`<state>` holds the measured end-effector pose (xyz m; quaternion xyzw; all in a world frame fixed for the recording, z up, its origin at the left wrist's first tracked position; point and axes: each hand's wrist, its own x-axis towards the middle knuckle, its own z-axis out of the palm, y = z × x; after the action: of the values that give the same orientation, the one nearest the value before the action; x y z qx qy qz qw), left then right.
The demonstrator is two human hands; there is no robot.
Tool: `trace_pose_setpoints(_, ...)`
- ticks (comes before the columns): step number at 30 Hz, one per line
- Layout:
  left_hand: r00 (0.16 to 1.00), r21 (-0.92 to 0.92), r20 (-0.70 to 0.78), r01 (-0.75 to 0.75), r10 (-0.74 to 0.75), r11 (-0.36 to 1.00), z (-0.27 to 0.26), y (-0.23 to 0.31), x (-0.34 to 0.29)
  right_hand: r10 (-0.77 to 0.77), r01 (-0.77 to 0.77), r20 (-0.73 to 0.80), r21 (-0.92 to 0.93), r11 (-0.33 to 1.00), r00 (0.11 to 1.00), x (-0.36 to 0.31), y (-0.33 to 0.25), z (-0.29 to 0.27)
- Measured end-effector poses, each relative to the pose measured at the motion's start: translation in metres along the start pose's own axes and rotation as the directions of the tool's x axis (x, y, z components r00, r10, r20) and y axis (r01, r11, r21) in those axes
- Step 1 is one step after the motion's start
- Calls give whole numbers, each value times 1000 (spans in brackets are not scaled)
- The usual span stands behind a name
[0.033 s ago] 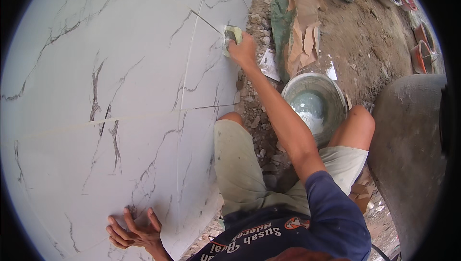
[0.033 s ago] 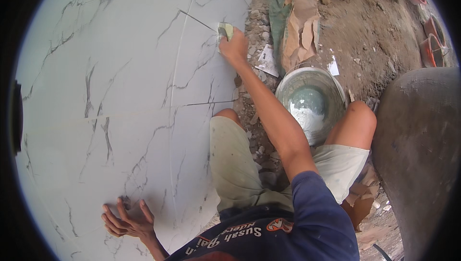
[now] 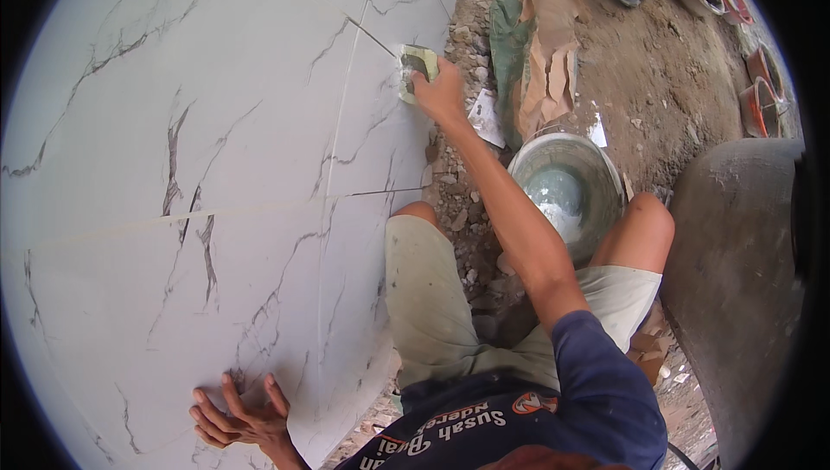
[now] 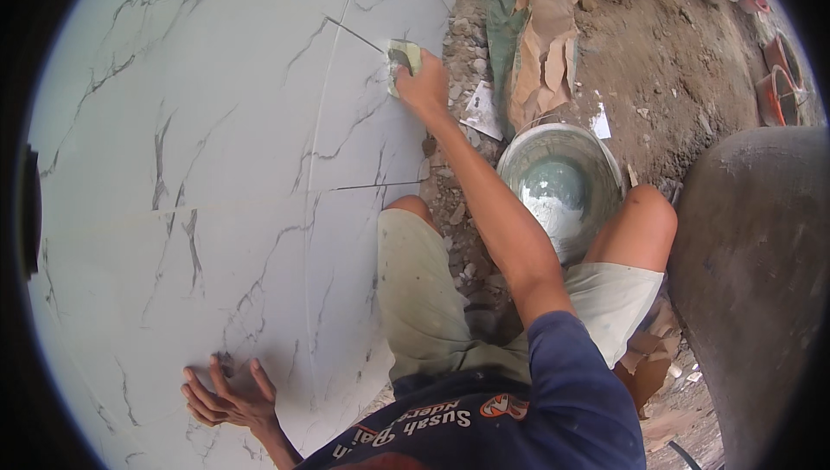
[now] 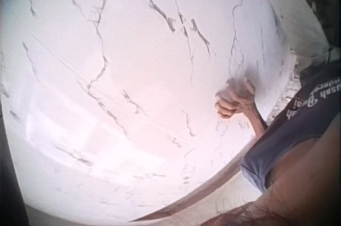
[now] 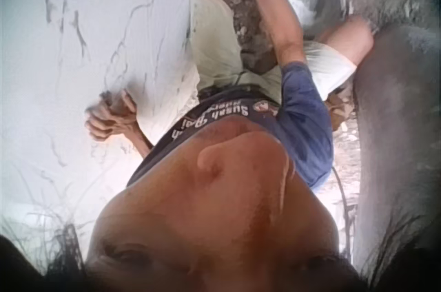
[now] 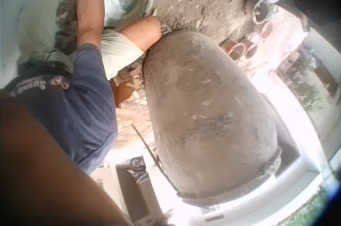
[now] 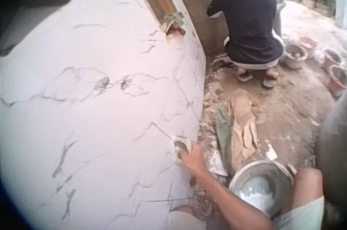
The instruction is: The person applies grout to the joints between white marble-patterned wall tiles using a small sponge. They repeatedly dip the sponge into a metal bowl of water to clean it and then wipe the tile surfaces to remove excess grout.
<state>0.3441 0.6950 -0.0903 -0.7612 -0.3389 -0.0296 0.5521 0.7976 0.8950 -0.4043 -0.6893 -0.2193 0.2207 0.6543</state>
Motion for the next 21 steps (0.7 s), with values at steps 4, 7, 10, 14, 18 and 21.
trace_pose_setpoints(4, 1000, -6, 1, 9, -9, 1000, 3, 1, -2, 10, -87, 198, 386, 918, 980, -7, -6, -18)
trace_pose_setpoints(7, 1000, -1, -1, 0, 0, 1000, 3, -1, -2, 67, -99, 87, 436, 894, 994, -13, -5, -14)
trace_pose_setpoints(10, 1000, -4, -3, 9, -9, 1000, 3, 1, -2, -39, 74, -110, 332, 940, 993, -17, 8, -1)
trace_pose_setpoints(14, 1000, -4, -5, 6, -6, 1000, 2, 0, -2, -292, 328, -338, 56, 943, 895, -16, 16, 20)
trace_pose_setpoints(18, 1000, -34, -22, -3, 2, 999, 9, 4, 3, -512, 521, -315, -61, 851, 799, -32, 33, 42)
trace_pose_setpoints(21, 1000, -22, 2, 13, -13, 1000, 2, 2, -2, -514, 529, -159, 77, 845, 843, -66, 40, 27)
